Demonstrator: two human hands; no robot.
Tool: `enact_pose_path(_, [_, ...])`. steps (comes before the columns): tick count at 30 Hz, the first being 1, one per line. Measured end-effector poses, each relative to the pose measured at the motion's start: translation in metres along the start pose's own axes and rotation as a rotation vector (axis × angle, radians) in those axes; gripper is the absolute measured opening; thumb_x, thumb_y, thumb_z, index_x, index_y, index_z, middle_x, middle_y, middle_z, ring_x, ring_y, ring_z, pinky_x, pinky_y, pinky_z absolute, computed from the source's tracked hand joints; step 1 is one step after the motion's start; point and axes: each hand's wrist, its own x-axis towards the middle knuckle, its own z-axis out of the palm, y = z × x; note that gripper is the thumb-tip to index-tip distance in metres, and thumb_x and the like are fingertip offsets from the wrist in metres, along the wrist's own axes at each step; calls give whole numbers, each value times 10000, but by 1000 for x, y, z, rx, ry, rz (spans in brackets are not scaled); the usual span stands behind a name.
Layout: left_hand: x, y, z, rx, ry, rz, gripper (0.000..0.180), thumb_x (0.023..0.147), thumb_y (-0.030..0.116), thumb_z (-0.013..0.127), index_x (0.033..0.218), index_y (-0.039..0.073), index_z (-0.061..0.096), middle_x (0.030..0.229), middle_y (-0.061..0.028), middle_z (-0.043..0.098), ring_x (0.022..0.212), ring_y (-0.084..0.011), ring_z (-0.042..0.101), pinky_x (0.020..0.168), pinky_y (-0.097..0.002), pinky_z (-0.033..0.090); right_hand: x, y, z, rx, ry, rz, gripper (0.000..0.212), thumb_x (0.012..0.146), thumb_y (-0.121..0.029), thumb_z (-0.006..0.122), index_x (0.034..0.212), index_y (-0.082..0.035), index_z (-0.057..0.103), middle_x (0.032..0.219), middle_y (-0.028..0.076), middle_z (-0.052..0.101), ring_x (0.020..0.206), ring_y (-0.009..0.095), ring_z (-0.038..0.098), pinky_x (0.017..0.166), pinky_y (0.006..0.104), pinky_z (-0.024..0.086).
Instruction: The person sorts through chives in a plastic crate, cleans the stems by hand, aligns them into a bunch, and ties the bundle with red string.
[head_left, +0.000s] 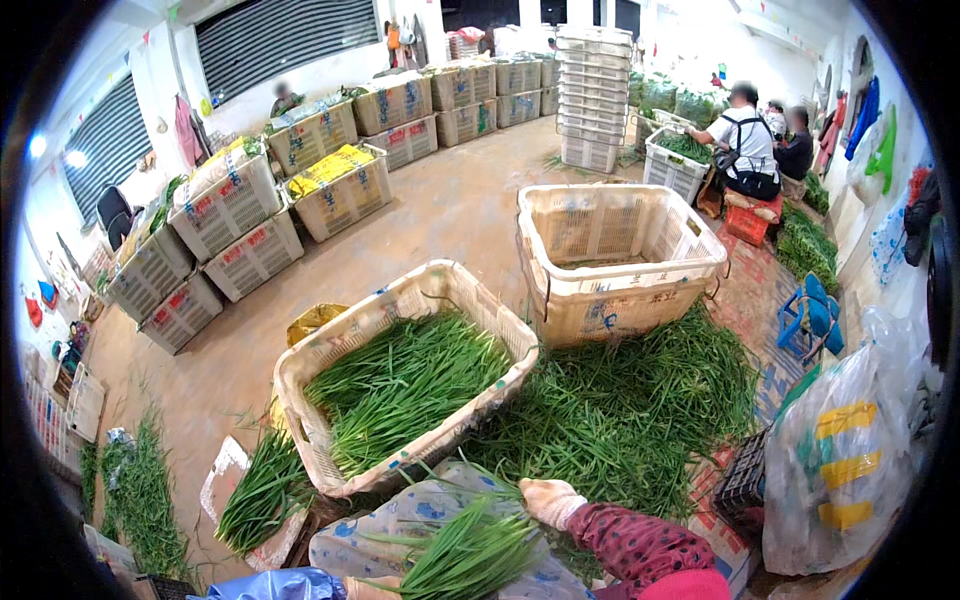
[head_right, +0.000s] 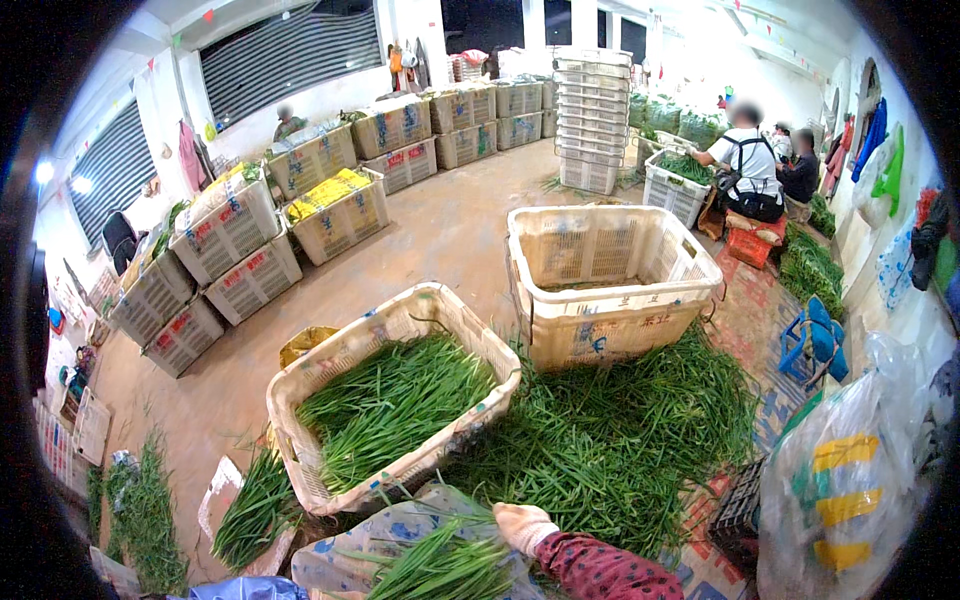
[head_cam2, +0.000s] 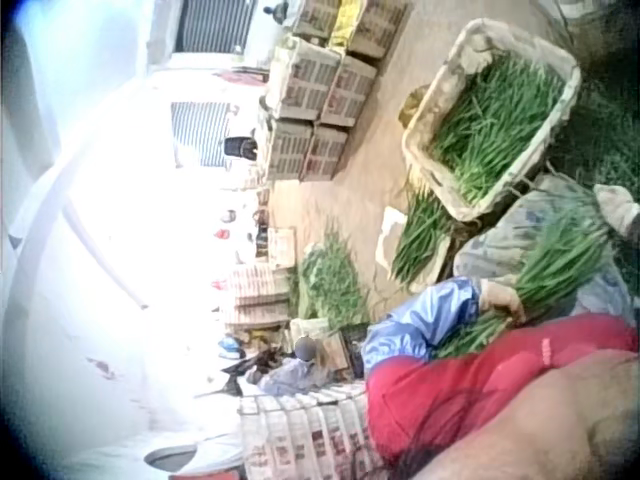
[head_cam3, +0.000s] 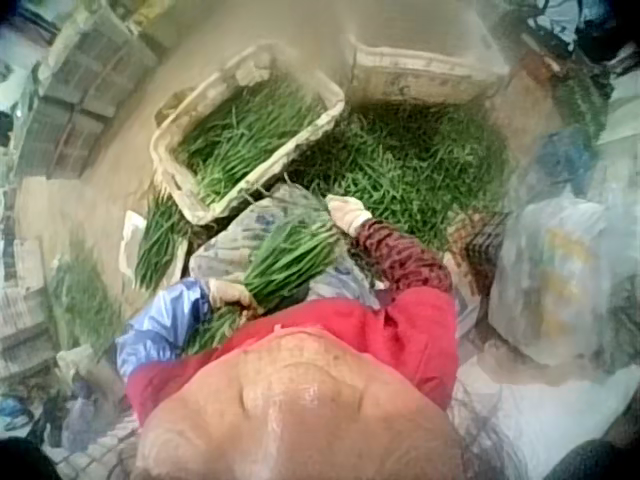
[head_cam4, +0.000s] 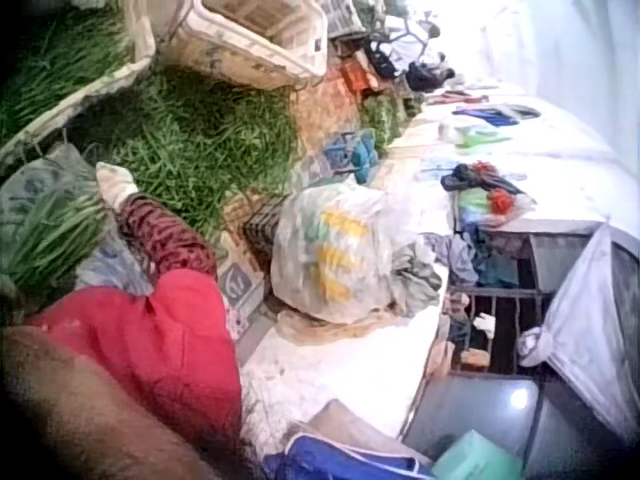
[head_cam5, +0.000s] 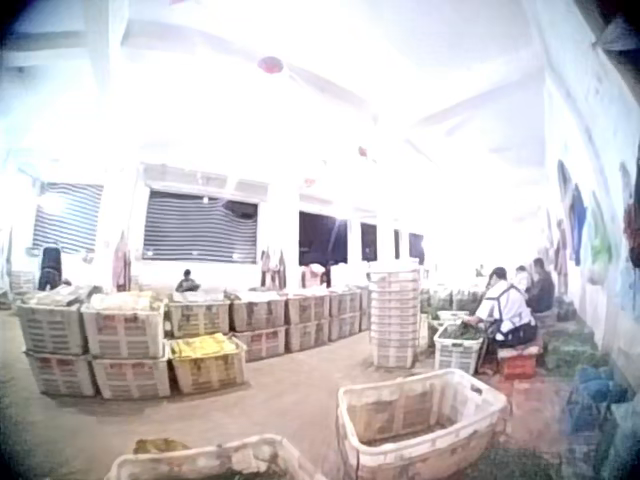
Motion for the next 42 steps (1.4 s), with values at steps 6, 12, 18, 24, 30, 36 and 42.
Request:
enact_pose_path(6, [-1, 8, 0, 131, 31, -8, 681, 861, 116, 583, 1469, 166, 281, 1005, -178, 646, 888, -357, 652, 700, -463, 527, 6, 53, -55, -84, 63, 480, 360, 875, -308, 548, 1107, -33, 550, 1119, 184, 595, 1012, 311, 600, 917, 417, 465])
enact_pose_path(12, [1, 34, 3, 396, 131, 9, 693, 840, 85, 582, 1465, 151, 288, 947, -179, 657, 849, -340, 661, 662, -451, 524, -11, -137, -162, 472, 13, -852, 719, 790, -303, 701, 1370, -3, 401, 1398, 218, 421, 1321, 362, 382, 1097, 382, 326])
enact_pose_path(18, [-8, 65, 14, 814, 372, -114, 706, 819, 55, 581, 1460, 136, 296, 889, -179, 667, 810, -324, 671, 623, -439, 522, -19, -186, -120, 420, -294, -1110, 1066, 611, -295, 779, 1446, 35, 204, 1394, 297, 355, 1314, 417, 347, 1091, 444, 289])
enact_pose_path(24, [-5, 35, 27, 807, 498, -115, 842, 810, 66, 522, 1513, 184, 72, 887, -236, 642, 778, -372, 666, 589, -461, 517, -38, -89, -86, -309, -90, -534, 870, 680, -102, 667, 1454, -93, 269, 1369, 180, 403, 1226, 368, 425, 828, 564, 453])
enact_pose_path(30, [-5, 18, 43, 863, 783, -79, 765, 834, 67, 497, 1504, 210, 155, 881, -232, 594, 694, -396, 644, 543, -476, 509, -33, -60, -75, -278, -21, -197, 582, 856, -75, 451, 1423, -106, 322, 967, 131, 631, 735, 263, 648, 634, 347, 526])
enact_pose_path(36, [-6, -5, 48, 862, 1022, -126, 711, 861, 60, 487, 1493, 229, 208, 772, -183, 565, 638, -338, 623, 507, -433, 502, 0, -48, -85, -419, 177, -263, 528, 855, -89, 453, 1377, -83, 373, 761, 77, 631, 659, 251, 646, 521, 362, 492])
enact_pose_path(42, [10, -53, 74, 803, 1050, -142, 725, 838, 45, 500, 1492, 173, 214, 752, -170, 548, 594, -313, 605, 467, -419, 487, 20, -40, -85, -440, -12, -216, 431, 896, -110, 404, 1327, -133, 403, 839, 120, 657, 717, 315, 663, 569, 421, 506])
